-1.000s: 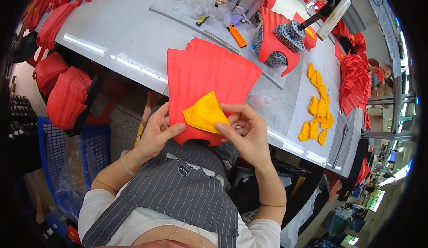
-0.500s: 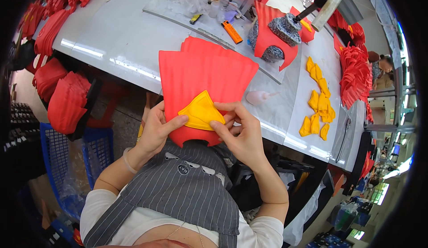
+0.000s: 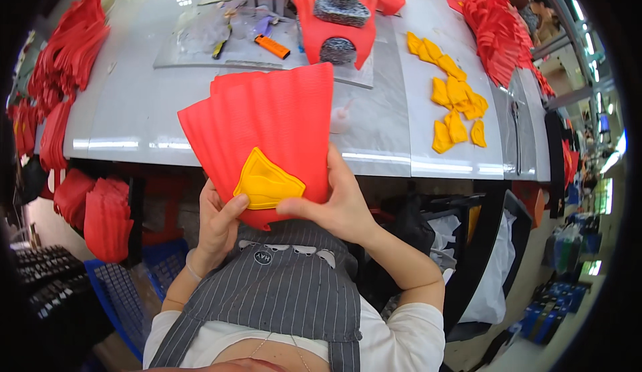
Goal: The person glues yellow emblems onto red fabric pieces and presses them onto a mold using a manual press machine. The person also handles items from a nearby storage box and gathers additional fabric pieces to assemble and press.
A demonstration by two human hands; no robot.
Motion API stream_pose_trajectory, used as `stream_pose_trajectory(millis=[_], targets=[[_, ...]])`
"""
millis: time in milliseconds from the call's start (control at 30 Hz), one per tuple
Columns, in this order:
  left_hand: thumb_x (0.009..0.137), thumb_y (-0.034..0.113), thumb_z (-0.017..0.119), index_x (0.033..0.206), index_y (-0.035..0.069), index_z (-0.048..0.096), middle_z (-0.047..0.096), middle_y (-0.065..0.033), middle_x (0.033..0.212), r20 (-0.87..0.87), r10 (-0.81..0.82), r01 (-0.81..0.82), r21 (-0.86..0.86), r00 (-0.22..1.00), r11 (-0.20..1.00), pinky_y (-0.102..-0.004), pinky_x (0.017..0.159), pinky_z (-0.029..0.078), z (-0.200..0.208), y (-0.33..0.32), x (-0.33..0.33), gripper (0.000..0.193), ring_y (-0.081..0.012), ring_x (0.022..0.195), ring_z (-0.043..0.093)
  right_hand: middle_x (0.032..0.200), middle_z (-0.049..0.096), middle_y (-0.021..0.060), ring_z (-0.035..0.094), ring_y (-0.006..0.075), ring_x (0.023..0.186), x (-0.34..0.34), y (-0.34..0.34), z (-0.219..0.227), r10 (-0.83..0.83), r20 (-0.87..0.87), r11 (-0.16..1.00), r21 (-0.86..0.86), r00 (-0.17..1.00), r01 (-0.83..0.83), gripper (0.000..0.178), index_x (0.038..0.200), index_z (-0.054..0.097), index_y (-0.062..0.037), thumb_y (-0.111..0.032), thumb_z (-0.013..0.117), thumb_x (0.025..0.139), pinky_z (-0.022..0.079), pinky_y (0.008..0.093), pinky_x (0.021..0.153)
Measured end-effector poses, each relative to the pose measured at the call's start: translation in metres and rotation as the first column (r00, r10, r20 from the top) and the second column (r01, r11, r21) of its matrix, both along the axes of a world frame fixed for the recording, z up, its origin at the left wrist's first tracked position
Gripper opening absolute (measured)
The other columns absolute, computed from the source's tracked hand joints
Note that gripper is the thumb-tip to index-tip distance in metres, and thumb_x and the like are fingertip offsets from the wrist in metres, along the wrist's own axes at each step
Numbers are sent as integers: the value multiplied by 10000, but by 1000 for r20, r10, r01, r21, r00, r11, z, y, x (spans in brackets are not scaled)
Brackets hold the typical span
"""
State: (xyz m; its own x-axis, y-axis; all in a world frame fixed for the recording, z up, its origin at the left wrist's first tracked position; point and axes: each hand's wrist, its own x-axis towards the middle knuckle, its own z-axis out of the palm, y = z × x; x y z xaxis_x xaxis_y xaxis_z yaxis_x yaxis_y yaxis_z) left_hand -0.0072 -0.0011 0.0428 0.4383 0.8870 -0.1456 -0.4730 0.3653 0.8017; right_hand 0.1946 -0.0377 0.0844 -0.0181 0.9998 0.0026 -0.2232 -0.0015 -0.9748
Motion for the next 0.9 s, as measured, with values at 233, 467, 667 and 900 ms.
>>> stream_pose_trajectory(millis=[233,467,667,900], targets=[[810,-15,666,1292,-33,437,589,-145,1227,-17,-17,17,40,1000,999,-347,1012,433,12,6,14,533,-214,1140,579,1358,468,101,488,175,1227,6,6,4,-57,-47,998,16,997,58,785,1428,261,9,-3,727,796,391,337,1043],[798,26,673,1342,-40,400,571,-146,1252,-73,-46,56,141,996,988,-364,1020,422,35,7,18,612,-225,1154,567,1328,493,104,488,169,1214,19,8,29,9,213,993,113,977,-33,794,1409,305,12,-57,772,770,387,324,1040],[817,56,655,1339,-33,405,546,-148,1278,0,27,-26,74,1000,997,-371,1025,418,45,9,28,585,-240,1180,548,1304,505,106,488,168,1210,12,22,33,-10,103,980,199,995,-11,796,1381,340,14,-102,804,745,389,325,1035],[844,103,618,1390,-3,344,493,-131,1338,-6,21,-20,152,1000,988,-389,1055,395,62,23,29,620,-251,1237,502,1300,505,110,492,169,1206,10,36,36,-56,150,955,297,987,9,774,1366,339,13,-91,794,749,397,326,1029]])
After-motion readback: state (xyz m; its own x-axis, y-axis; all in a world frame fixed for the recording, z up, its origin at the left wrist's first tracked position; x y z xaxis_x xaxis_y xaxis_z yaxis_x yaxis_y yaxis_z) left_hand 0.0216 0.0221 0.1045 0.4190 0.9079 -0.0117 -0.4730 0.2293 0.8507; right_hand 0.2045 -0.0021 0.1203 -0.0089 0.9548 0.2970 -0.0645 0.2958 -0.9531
